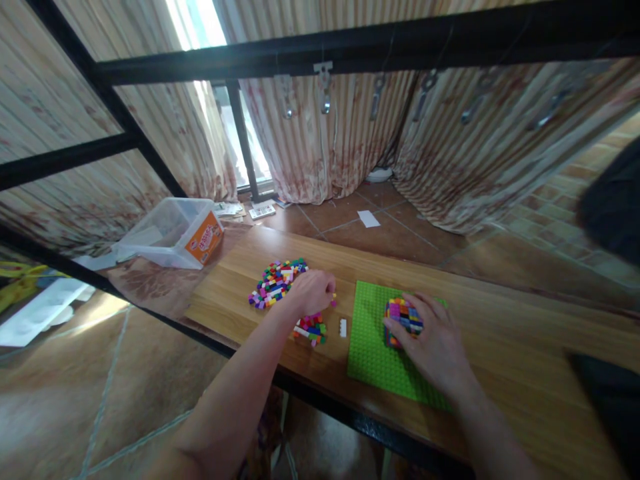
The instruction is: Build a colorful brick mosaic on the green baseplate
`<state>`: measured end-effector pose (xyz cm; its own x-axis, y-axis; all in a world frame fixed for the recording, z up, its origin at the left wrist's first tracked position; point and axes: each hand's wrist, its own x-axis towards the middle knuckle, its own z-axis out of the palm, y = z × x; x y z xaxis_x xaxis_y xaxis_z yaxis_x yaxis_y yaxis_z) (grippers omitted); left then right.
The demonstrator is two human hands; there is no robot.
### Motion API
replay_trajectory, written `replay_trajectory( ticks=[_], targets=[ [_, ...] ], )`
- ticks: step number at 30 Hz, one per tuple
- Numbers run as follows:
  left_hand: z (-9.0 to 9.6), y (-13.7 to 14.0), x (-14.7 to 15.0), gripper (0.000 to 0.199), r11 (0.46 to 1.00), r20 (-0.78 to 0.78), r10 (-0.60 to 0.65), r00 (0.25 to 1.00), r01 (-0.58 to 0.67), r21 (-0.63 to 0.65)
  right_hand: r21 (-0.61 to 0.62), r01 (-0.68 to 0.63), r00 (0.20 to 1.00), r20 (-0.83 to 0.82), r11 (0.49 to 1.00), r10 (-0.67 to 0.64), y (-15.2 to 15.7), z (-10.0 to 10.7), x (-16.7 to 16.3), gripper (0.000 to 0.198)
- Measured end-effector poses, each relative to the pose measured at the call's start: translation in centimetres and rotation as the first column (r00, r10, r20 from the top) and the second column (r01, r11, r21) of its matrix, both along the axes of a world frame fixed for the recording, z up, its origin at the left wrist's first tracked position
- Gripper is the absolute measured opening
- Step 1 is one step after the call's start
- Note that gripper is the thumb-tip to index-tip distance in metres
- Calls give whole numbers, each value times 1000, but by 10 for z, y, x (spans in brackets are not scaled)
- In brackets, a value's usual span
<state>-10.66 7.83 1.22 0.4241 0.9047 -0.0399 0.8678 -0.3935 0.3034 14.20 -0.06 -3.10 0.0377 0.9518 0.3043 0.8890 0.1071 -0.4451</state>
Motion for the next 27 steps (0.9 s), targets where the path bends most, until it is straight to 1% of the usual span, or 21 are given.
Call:
replay_trajectory(
  ticks=[8,11,15,17,19,21,22,23,25,27],
  targets=[
    [5,-2,5,17,1000,-1,-6,1000,6,-7,6,-6,1000,1,1000,6,0,0,2,60],
    [3,-4,10,14,1000,-32,-14,999,15,12,-5,2,1000,-2,1000,-2,-1,2,1,61],
    [-1,-4,19,19,999,-75,-6,997,10,51,-16,2,1000,-10,1000,-2,-2,4,-1,60],
    [-2,-4,21,21,998,-68,-5,998,9,66,-16,1,1000,-18,1000,-1,-1,5,-1,59],
    [-2,-3,24,22,997,-1,-20,1000,20,72,-20,-1,1000,-31,1000,0,-1,6,-1,58],
    [-2,-3,28,22,997,148,-57,987,48,66,-26,1,998,-56,1000,-2,-1,8,0,57],
    [-3,-4,32,21,996,248,-74,966,61,61,-29,-2,997,-75,1000,0,-2,9,1,57],
    [-4,-5,36,21,996,353,-86,932,71,55,-31,-6,995,-98,1000,3,-2,11,1,57],
    [-8,-8,47,19,997,536,-80,840,66,44,-26,-14,989,-148,1000,10,-3,14,3,57],
    [-12,-13,60,18,998,647,-56,760,44,34,-19,-17,983,-185,1000,13,-5,17,4,57]
  ],
)
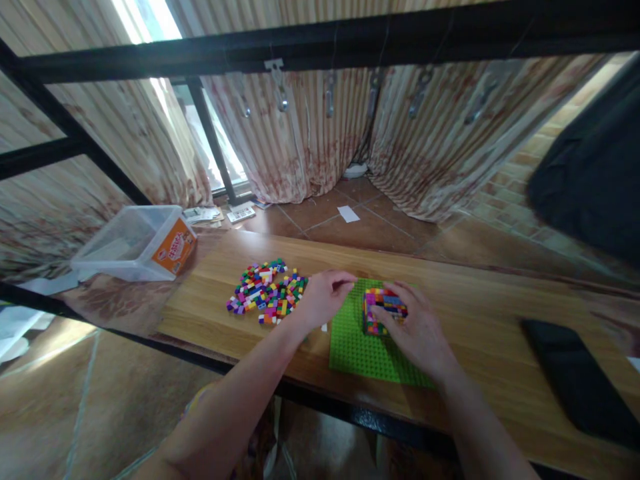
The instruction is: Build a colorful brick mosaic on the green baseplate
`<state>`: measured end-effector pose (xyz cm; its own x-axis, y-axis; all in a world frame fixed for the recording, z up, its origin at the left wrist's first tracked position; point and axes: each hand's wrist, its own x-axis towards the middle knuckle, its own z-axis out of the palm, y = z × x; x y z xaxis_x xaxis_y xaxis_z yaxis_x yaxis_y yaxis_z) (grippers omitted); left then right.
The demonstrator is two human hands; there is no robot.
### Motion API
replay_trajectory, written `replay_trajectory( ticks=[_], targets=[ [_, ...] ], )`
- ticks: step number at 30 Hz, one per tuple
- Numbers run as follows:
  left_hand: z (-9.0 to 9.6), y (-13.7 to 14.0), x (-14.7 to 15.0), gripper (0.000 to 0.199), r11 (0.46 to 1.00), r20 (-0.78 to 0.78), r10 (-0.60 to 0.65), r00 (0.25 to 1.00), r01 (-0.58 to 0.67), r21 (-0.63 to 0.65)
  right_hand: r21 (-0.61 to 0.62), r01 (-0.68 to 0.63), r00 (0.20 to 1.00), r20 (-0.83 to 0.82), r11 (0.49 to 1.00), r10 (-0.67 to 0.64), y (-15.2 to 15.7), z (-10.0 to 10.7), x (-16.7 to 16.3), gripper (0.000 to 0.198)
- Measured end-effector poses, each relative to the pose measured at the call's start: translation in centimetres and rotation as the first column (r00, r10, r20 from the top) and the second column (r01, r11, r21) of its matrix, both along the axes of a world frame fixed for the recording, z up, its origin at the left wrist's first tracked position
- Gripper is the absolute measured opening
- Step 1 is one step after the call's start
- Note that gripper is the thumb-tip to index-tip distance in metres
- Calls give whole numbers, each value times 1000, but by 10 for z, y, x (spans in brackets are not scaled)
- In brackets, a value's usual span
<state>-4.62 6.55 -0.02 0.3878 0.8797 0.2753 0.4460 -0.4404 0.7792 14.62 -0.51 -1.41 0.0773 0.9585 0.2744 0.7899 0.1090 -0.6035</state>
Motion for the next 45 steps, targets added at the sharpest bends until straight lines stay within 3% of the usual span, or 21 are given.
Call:
replay_trajectory(
  ticks=[8,24,36,45],
  targets=[
    [-10,-8,32,15,999,109,47,993,-44,-29,4,9,1000,-21,1000,-9,-3,0,4,53],
    [-14,-5,35,11,996,129,20,991,-9,-87,76,-4,1000,-22,997,5,1,-3,5,46],
    [-17,0,36,18,995,121,-9,993,20,-93,130,-73,960,279,989,34,0,-10,-2,38],
    [-6,-6,34,38,999,-72,-8,997,6,-32,120,-28,897,441,992,-28,-2,1,-12,34]
  ],
)
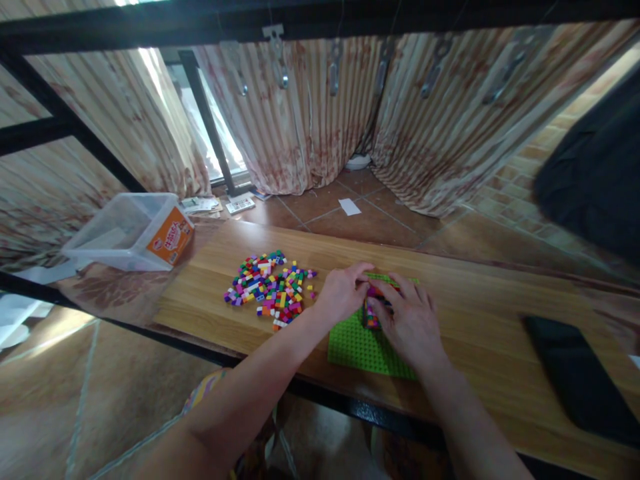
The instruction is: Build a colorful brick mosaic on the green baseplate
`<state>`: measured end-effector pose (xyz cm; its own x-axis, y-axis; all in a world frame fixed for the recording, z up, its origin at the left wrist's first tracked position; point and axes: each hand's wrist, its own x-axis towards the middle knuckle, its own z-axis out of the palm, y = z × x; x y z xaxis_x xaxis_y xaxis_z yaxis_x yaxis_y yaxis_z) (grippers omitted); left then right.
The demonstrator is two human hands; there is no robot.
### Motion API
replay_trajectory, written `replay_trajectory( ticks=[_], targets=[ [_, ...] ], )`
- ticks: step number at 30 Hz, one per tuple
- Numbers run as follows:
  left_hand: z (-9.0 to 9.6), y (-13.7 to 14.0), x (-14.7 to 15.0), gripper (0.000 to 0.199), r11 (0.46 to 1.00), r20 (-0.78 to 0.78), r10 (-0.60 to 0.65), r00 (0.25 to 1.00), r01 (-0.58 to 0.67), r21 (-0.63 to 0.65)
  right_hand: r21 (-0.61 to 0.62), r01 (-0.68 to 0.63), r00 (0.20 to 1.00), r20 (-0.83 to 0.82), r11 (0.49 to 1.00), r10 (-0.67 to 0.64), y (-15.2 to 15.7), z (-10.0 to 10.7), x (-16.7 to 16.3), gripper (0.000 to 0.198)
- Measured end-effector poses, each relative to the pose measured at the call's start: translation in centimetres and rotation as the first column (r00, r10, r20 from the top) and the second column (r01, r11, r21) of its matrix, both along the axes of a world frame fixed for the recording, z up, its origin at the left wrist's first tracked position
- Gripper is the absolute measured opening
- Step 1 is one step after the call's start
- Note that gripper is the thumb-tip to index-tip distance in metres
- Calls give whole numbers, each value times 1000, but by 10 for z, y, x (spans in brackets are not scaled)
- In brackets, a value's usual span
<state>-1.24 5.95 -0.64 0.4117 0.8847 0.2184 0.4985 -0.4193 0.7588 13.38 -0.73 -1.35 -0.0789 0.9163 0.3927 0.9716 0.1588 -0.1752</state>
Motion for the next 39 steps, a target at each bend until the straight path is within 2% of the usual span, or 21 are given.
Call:
replay_trajectory(
  ticks=[6,12,15,19,24,27,31,39],
  targets=[
    [4,1,-1,41,999,-136,-30,990,36,40,43,16,999,29,999,-17,1,1,-5,32],
    [-3,-3,-2,43,996,-100,-61,993,67,54,44,20,998,-58,999,-17,-2,-10,-3,33],
    [-4,-5,-8,47,998,-113,-37,993,43,53,57,15,987,-161,998,-5,-2,-15,1,37],
    [3,4,-26,41,997,-167,48,985,-38,63,123,62,938,-345,990,-15,0,-12,7,40],
    [14,22,-65,29,988,-286,150,946,-135,70,111,81,888,-459,990,-21,2,-4,14,35],
    [19,27,-89,25,995,-381,104,918,-95,43,103,83,886,-464,991,-26,1,-5,15,34],
    [22,25,-106,27,999,-397,31,917,-43,-21,82,77,894,-447,994,-33,-1,-6,16,32],
    [18,16,-93,17,999,-561,0,828,26,39,70,80,893,-449,994,-41,0,-4,13,31]
  ],
)
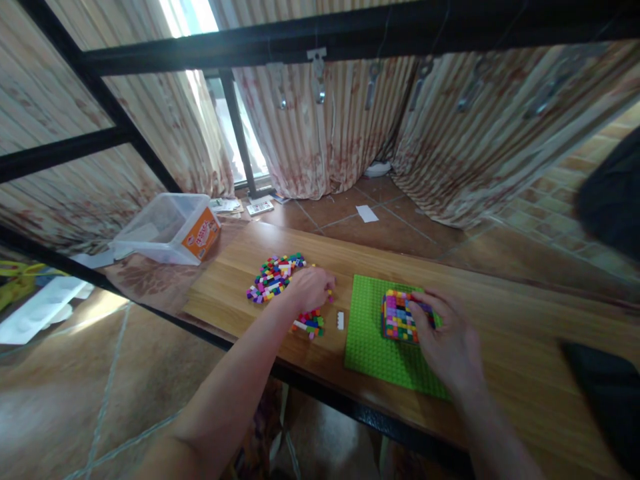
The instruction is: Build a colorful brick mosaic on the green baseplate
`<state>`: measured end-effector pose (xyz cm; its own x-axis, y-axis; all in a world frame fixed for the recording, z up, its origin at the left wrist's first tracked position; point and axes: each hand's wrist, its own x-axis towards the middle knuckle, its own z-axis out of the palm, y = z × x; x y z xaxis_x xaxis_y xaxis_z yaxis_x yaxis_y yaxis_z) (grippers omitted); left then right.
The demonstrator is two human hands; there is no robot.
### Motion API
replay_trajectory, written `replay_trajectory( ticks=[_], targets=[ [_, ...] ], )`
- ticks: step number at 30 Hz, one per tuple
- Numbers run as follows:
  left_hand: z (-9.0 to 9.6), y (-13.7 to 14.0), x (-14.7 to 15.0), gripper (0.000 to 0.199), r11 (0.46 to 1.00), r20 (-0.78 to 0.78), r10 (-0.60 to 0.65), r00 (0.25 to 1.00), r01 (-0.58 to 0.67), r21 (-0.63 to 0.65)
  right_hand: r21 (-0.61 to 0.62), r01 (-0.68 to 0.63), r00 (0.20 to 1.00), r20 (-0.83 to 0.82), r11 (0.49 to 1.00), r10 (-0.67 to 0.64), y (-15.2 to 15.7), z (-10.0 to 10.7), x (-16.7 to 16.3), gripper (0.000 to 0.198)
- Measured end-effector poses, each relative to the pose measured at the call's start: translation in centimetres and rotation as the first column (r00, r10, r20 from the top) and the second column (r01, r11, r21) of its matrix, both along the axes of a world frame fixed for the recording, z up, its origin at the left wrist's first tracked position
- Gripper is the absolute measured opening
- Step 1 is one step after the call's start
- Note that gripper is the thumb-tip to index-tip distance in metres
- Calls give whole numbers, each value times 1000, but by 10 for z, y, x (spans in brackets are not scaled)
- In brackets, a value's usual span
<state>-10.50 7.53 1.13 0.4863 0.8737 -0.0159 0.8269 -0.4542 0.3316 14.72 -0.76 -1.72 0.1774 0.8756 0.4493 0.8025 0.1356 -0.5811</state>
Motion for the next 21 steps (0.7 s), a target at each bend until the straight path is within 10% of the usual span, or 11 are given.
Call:
replay_trajectory(
  ticks=[9,21],
  targets=[
    [3,-3,20,17,998,332,-47,942,56,-17,130,39,997,-66,991,-30,-3,10,-7,26],
    [-6,-32,71,14,938,712,-60,699,285,-200,101,-240,959,-127,965,252,-14,12,-28,17]
  ],
)
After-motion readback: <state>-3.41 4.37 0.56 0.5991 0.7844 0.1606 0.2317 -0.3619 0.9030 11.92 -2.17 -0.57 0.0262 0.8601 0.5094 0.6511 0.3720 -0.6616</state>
